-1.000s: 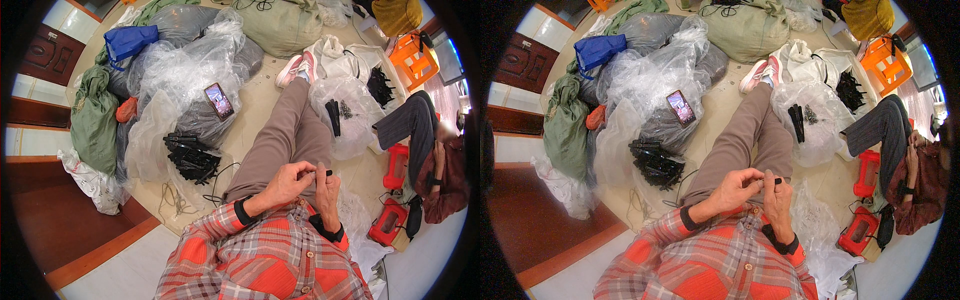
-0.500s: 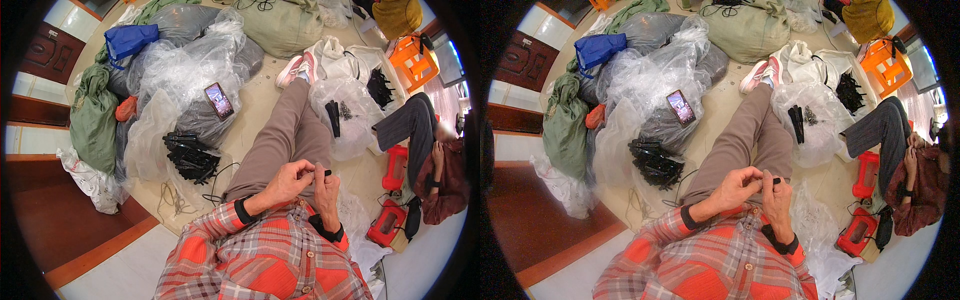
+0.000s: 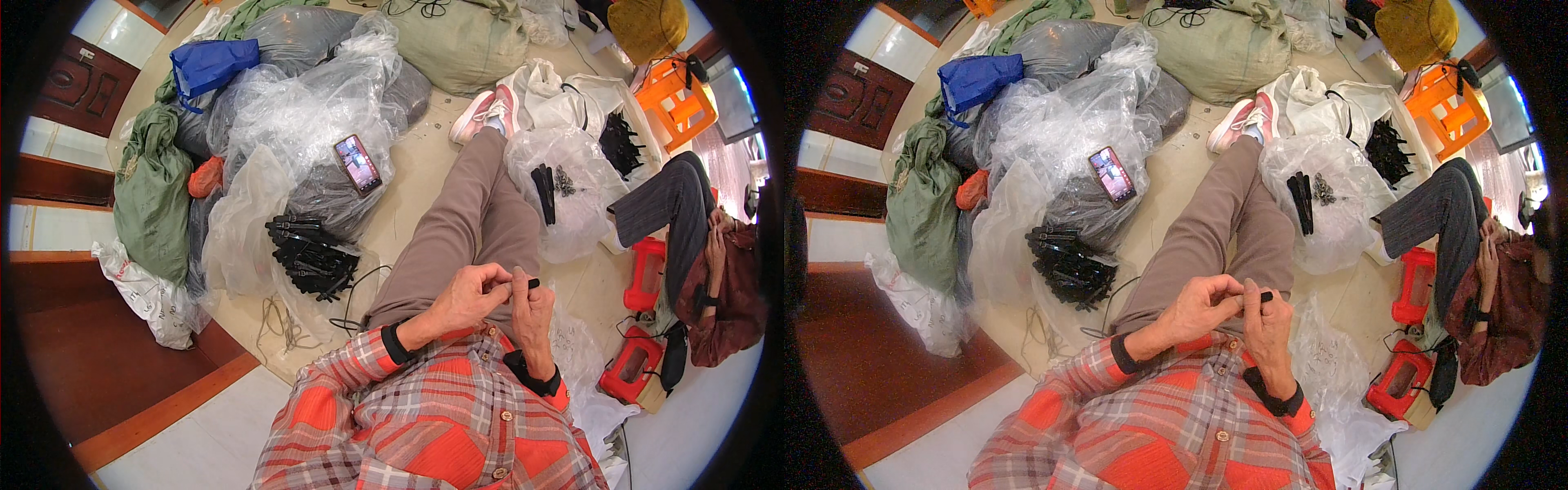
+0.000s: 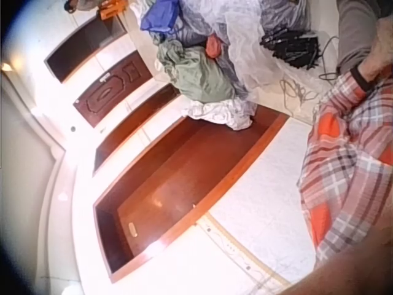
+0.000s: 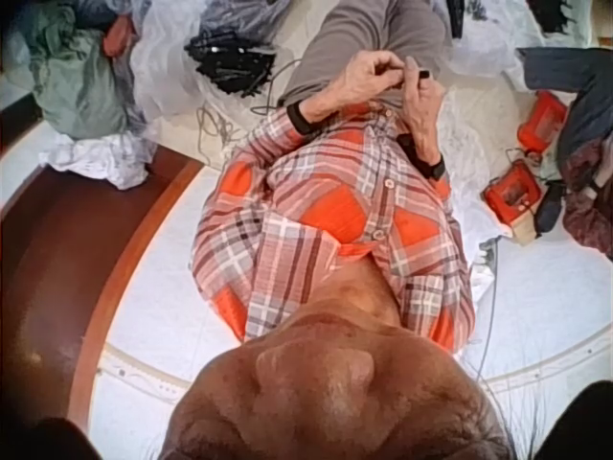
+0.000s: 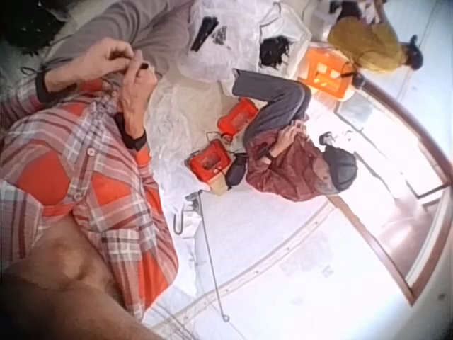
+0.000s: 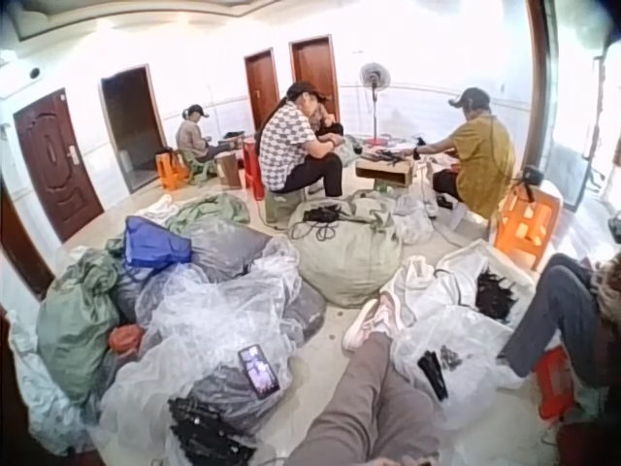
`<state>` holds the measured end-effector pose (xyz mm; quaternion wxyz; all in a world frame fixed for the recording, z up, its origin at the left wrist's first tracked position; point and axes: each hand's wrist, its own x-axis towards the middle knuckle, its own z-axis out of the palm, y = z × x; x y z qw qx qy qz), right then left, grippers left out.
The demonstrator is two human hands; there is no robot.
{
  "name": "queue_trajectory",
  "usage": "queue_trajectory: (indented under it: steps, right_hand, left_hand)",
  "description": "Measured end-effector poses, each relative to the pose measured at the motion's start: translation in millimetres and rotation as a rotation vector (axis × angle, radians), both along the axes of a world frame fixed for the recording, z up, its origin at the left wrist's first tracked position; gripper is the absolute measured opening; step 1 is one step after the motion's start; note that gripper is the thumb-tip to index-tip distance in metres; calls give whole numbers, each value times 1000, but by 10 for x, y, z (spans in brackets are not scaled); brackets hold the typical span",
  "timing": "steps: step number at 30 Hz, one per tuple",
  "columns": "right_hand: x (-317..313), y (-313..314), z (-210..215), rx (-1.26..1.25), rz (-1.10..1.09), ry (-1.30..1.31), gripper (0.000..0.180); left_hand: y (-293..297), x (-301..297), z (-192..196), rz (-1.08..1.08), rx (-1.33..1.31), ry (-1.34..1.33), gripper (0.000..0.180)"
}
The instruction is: The worker is assembling or quality checking small black shoe components, possibly clips or straps.
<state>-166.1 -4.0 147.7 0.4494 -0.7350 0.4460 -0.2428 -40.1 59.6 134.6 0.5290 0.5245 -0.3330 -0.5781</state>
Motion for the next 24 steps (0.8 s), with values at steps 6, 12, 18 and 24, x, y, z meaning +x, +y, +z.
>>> queue_trajectory:
  steps: [6,12,18,24]
  right_hand:
    - [-11,4,-19,-3,-7,5,28]
    - [-26,5,-50,-19,6,8,29]
    - [-17,10,-41,-22,5,20,29]
    - [-4,14,-35,-12,18,31,27]
  left_hand:
    - [3,25,21,-28,28,-64,19]
    - [0,21,-3,-31,34,-49,19]
    - [-4,28,34,-34,43,-63,19]
    - [-1,55,48,-47,70,-81,17]
